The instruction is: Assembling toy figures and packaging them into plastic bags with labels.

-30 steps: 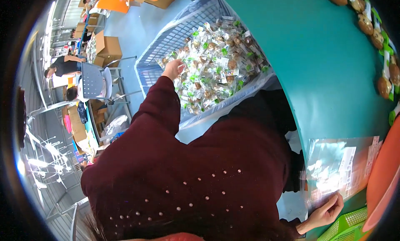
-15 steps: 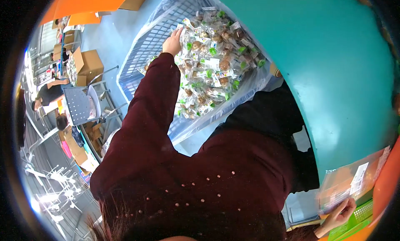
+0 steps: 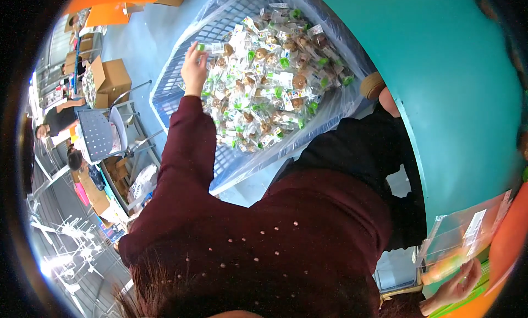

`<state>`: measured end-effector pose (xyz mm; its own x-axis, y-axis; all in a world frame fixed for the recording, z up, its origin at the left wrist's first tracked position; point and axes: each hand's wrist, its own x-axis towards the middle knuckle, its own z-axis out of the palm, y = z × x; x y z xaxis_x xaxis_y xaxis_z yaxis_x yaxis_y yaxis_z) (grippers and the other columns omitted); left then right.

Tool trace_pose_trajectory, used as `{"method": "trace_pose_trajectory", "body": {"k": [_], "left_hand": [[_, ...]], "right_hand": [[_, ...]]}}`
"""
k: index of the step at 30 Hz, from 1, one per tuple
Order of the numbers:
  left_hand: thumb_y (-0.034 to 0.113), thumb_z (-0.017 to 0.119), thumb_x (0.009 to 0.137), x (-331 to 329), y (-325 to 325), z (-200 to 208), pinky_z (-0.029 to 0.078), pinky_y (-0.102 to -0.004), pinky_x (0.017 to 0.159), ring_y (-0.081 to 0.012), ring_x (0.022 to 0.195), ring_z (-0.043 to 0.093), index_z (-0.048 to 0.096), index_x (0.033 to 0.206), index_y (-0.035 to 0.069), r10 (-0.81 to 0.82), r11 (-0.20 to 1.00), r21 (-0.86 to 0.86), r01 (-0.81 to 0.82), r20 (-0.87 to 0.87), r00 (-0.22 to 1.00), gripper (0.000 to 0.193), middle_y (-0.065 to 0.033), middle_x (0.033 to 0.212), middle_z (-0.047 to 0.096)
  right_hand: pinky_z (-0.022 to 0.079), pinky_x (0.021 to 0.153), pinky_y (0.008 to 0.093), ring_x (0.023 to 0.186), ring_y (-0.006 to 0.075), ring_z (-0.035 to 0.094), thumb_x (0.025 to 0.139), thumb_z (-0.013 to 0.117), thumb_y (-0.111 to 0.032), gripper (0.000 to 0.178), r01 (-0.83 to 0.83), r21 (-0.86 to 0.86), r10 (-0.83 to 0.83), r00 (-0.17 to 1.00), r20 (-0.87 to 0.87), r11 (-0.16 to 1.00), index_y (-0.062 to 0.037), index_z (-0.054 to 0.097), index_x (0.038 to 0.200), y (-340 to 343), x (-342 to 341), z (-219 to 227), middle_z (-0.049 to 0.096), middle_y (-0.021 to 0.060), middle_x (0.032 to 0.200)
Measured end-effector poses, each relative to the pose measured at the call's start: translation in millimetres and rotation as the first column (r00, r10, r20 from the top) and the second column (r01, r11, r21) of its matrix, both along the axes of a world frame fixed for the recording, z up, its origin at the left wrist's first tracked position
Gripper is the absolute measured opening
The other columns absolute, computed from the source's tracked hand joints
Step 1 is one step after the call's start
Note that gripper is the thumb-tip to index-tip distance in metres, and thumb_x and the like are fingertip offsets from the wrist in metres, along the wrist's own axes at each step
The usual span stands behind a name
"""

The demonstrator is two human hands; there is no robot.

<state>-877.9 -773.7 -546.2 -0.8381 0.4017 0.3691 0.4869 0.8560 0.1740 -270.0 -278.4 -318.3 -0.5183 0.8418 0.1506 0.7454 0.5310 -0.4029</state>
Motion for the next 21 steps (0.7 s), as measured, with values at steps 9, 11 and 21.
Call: {"method": "trace_pose_trajectory", "body": {"k": [9, 11, 21], "left_hand": [[0.004, 0.06, 0.093, 140, 103, 145, 0.054, -0.031, 0.082, -0.0172, 0.091, 0.066, 0.058, 0.096, 0.0, -0.538, 0.468, 0.843, -0.265, 0.509, 0.672, 0.005, -0.0187, 0.14, 0.05], [0.008, 0.06, 0.094, 173, 136, 163, 0.054, -0.0306, 0.08, -0.0183, 0.089, 0.067, 0.058, 0.095, 0.001, -0.588, 0.416, 0.811, -0.412, 0.585, 0.559, 0.008, -0.0198, 0.14, 0.049], [0.024, 0.06, 0.096, 318, 221, 225, 0.054, -0.0248, 0.065, -0.0164, 0.075, 0.068, 0.06, 0.103, 0.005, -0.586, 0.691, 0.417, -0.59, 0.802, -0.12, 0.02, -0.0033, 0.087, 0.064]], "right_hand": [[0.044, 0.075, 0.0409, 0.074, 0.0283, 0.058, 0.072, 0.069, 0.004, 0.023, -0.721, 0.116, 0.731, 0.672, -0.118, 0.683, -0.0036, 0.064, 0.093, -85, -138, 70, 0.061, 0.0091, 0.082], [0.044, 0.076, 0.039, 0.077, 0.0268, 0.06, 0.07, 0.075, -0.001, 0.03, -0.749, 0.099, 0.756, 0.644, -0.12, 0.655, -0.0082, 0.066, 0.097, -96, -160, 80, 0.063, 0.0057, 0.088], [0.041, 0.098, 0.042, 0.118, 0.0336, 0.052, 0.064, 0.085, -0.021, 0.074, -0.636, -0.095, 0.601, 0.76, -0.247, 0.766, -0.0067, 0.054, 0.13, -86, -141, 79, 0.057, 0.0131, 0.127]]}}
